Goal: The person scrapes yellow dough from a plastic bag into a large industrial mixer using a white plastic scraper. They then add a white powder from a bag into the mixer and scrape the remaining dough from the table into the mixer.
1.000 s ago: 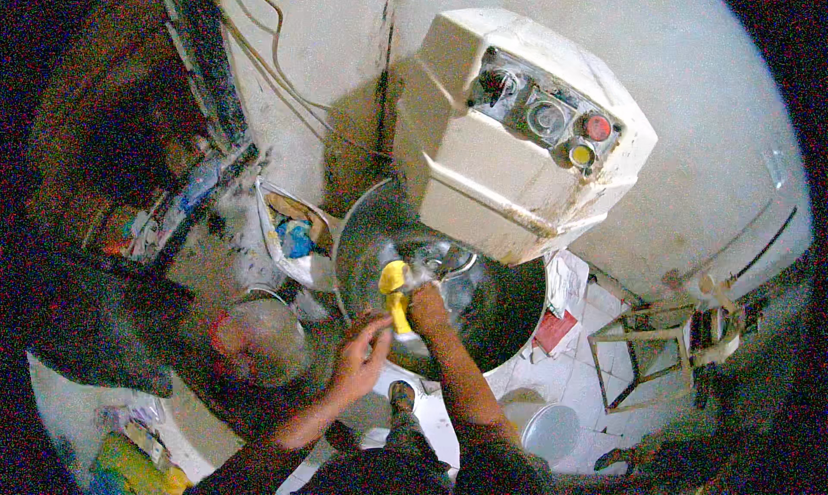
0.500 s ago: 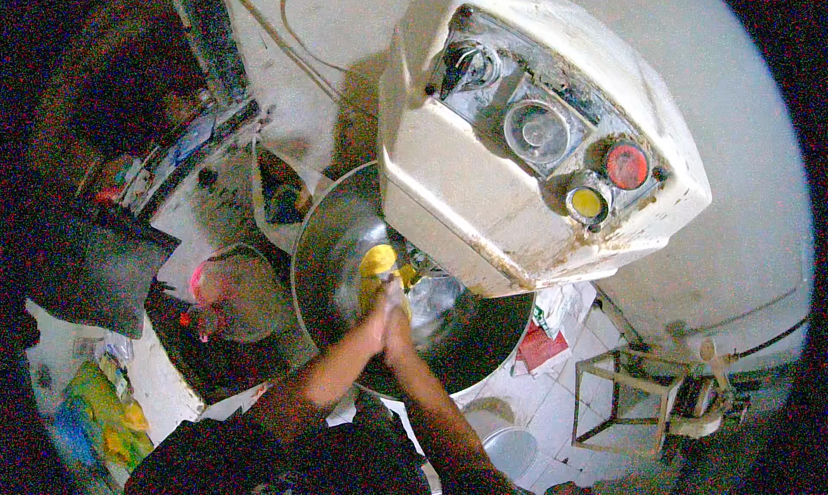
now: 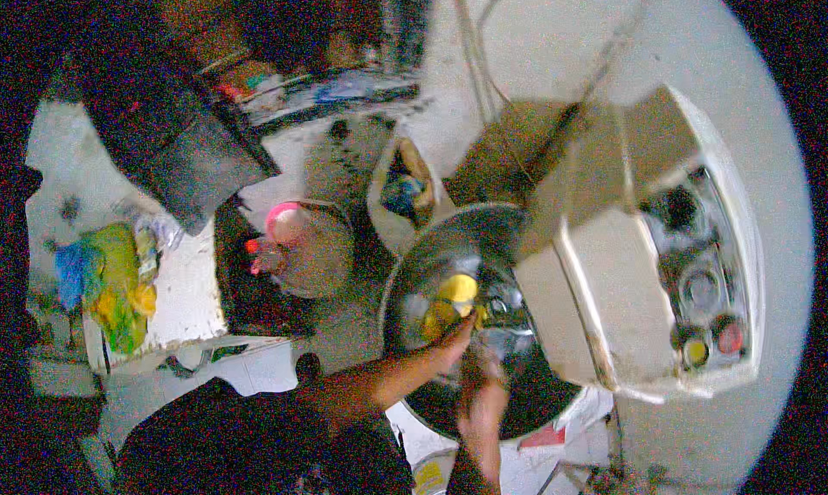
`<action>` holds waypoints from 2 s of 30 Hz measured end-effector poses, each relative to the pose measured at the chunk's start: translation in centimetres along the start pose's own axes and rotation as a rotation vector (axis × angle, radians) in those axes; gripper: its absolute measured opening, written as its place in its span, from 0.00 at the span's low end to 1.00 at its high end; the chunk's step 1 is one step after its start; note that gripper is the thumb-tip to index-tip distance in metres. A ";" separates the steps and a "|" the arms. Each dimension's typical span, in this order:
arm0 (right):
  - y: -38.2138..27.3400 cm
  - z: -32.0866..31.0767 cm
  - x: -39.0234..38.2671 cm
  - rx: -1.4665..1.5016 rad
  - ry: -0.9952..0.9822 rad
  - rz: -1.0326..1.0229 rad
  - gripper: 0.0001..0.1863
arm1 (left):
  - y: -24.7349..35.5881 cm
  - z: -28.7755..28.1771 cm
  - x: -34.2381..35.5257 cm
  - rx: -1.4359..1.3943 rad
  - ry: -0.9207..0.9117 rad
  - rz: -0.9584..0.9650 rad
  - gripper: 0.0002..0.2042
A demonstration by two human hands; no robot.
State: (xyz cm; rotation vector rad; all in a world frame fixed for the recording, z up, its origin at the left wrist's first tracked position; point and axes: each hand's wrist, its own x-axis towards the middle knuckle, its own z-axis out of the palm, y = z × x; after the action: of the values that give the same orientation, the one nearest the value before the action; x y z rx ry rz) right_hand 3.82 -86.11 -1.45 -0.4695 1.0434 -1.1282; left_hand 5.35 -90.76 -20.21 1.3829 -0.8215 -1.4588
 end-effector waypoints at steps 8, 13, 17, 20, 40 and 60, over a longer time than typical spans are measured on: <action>5.2 -9.5 1.2 -1.851 0.021 -0.399 0.20 | 13.7 -8.5 -9.2 -0.225 -0.776 -0.566 0.28; 1.6 -2.8 -2.6 -1.218 0.431 -0.569 0.13 | 17.1 -24.4 -12.8 -0.116 -0.947 0.149 0.20; 7.6 9.4 -2.2 -1.044 0.260 -0.624 0.13 | 14.1 -36.8 -15.8 0.310 -0.546 -0.149 0.19; 15.8 14.9 2.8 -1.218 -0.359 -0.518 0.11 | 10.2 -42.6 -17.2 0.373 -0.403 -0.089 0.18; 52.0 13.7 31.4 -1.638 -1.017 -0.120 0.12 | 5.4 -46.2 -14.5 0.259 -0.162 -0.396 0.17; 52.6 13.5 31.9 -1.734 -0.610 0.080 0.25 | 0.9 -46.0 -12.5 0.350 -0.096 -0.228 0.22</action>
State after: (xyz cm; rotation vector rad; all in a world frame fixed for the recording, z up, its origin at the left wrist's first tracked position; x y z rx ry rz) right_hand 43.66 -96.09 -49.12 -1.9326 1.2273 0.3122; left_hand 49.77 -73.59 -21.46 1.7237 -1.0454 -1.6183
